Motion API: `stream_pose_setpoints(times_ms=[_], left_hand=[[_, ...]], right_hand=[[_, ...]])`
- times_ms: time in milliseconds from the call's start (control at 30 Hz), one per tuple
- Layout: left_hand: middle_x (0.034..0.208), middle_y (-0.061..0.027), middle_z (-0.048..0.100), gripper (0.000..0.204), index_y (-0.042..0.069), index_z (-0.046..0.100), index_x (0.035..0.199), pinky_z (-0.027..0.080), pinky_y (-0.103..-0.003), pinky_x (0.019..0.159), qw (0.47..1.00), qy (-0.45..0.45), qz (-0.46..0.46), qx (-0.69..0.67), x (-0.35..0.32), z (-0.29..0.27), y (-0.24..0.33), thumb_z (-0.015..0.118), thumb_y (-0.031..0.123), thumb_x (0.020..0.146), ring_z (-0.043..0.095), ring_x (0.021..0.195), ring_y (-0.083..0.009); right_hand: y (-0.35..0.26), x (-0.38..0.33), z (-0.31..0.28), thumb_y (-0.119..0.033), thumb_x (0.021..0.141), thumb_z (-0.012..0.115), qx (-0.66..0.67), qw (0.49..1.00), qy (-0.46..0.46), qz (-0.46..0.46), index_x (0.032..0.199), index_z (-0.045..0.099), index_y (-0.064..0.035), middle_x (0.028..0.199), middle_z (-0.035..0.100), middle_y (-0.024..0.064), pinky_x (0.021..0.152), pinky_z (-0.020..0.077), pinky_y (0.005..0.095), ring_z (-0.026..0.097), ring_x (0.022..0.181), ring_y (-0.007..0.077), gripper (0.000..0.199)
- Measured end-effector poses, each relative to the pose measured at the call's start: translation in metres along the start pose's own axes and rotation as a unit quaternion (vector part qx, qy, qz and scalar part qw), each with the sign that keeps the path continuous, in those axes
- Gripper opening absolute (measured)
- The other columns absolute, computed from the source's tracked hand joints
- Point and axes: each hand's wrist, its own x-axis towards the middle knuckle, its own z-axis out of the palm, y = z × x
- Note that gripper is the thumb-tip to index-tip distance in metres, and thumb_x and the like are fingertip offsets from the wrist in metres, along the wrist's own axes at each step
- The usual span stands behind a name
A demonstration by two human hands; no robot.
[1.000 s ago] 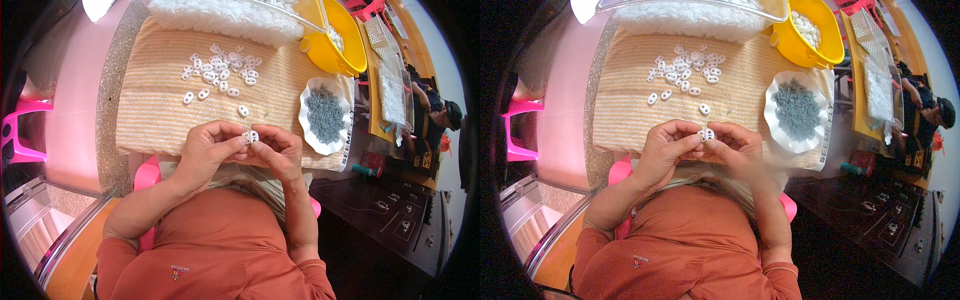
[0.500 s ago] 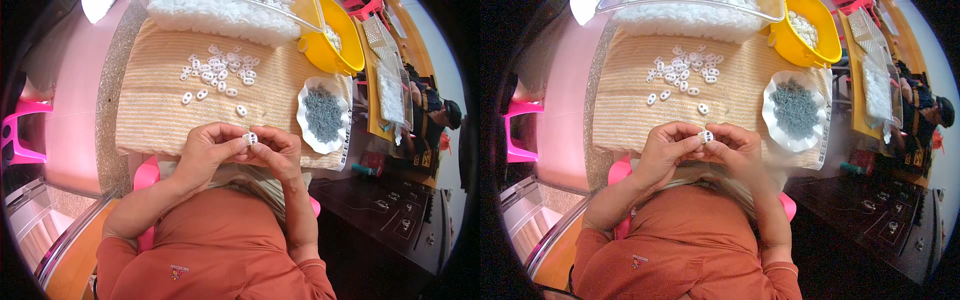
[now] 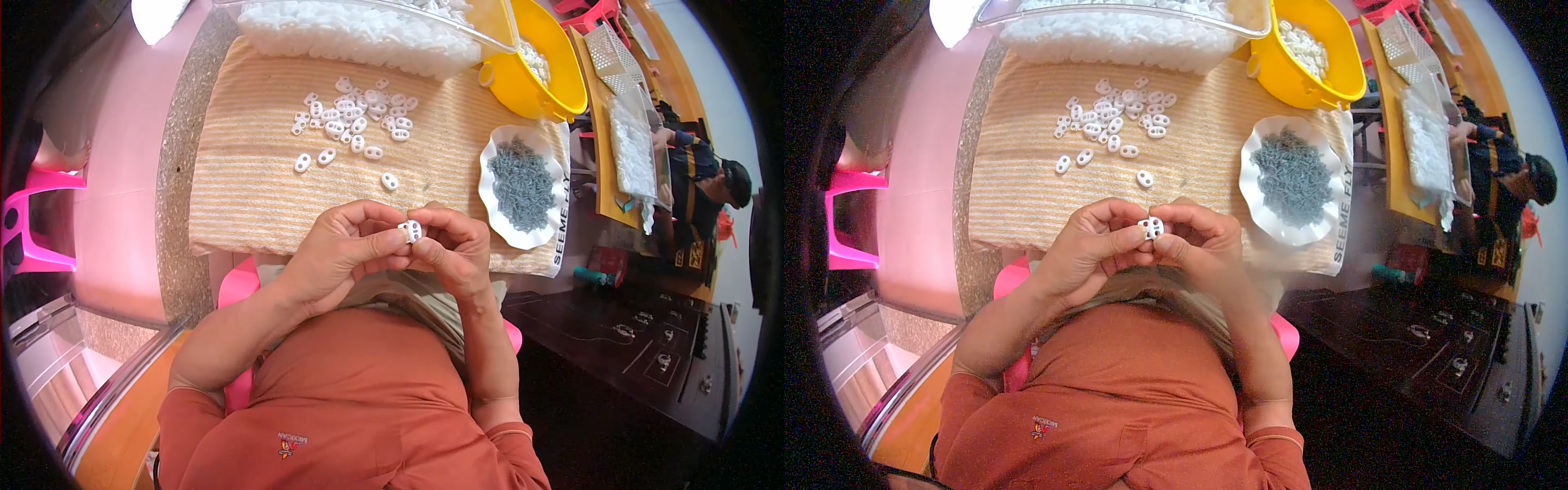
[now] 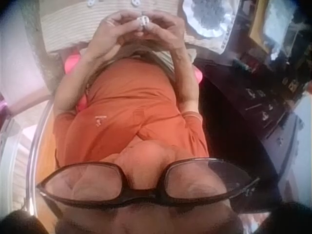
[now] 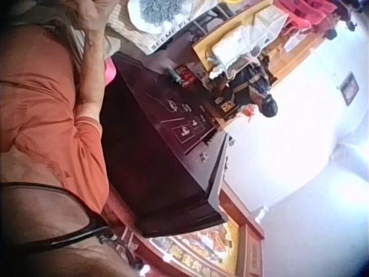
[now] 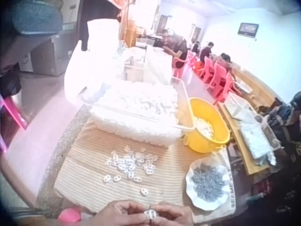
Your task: Manually assembling small white plastic components by inserting small grey parts into them.
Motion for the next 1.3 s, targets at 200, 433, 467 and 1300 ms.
stream_pose_setpoints(times_ms=[200, 433, 467, 1300], left_hand=[[0.091, -0.0065, 0.063, 0.008, 0.003, 0.059, 0.091, 0.057, -0.024, 0.072, 0.999, -0.047, -0.010, -0.011, -0.001, -0.003, 0.000, 0.065, 0.005, 0.087, 0.064, 0.082, -0.0126], [0.091, -0.0069, 0.064, 0.007, 0.003, 0.059, 0.091, 0.057, -0.024, 0.073, 0.997, -0.075, -0.010, -0.026, -0.004, -0.003, -0.003, 0.065, 0.006, 0.087, 0.063, 0.081, -0.0122], [0.091, -0.0071, 0.064, 0.007, 0.003, 0.060, 0.090, 0.057, -0.025, 0.073, 0.997, -0.076, -0.008, -0.026, -0.004, -0.003, -0.003, 0.065, 0.006, 0.087, 0.063, 0.081, -0.0122], [0.089, -0.0065, 0.063, 0.011, 0.002, 0.060, 0.090, 0.055, -0.024, 0.071, 0.997, -0.076, 0.011, 0.012, -0.003, -0.004, -0.006, 0.068, 0.008, 0.086, 0.064, 0.079, -0.0133]], right_hand=[[0.002, 0.000, -0.002, -0.004, 0.081, 0.071, -0.032, 0.998, -0.027, -0.047, 0.109, 0.063, 0.0046, 0.094, 0.059, 0.0098, 0.074, 0.0511, 0.0231, 0.060, 0.082, 0.0141, 0.031], [-0.007, -0.001, 0.006, -0.007, 0.079, 0.073, -0.027, 0.997, -0.040, -0.053, 0.106, 0.064, 0.0047, 0.093, 0.060, 0.0108, 0.071, 0.0465, 0.0228, 0.057, 0.080, 0.0139, 0.030], [-0.007, -0.001, 0.006, -0.007, 0.079, 0.074, -0.036, 0.997, -0.039, -0.057, 0.105, 0.065, 0.0046, 0.093, 0.060, 0.0108, 0.070, 0.0455, 0.0223, 0.056, 0.079, 0.0135, 0.030], [-0.016, -0.005, 0.009, -0.004, 0.084, 0.068, -0.029, 0.997, -0.063, -0.017, 0.101, 0.062, 0.0029, 0.092, 0.054, 0.0015, 0.073, 0.0446, 0.0221, 0.053, 0.085, 0.0084, 0.019]])
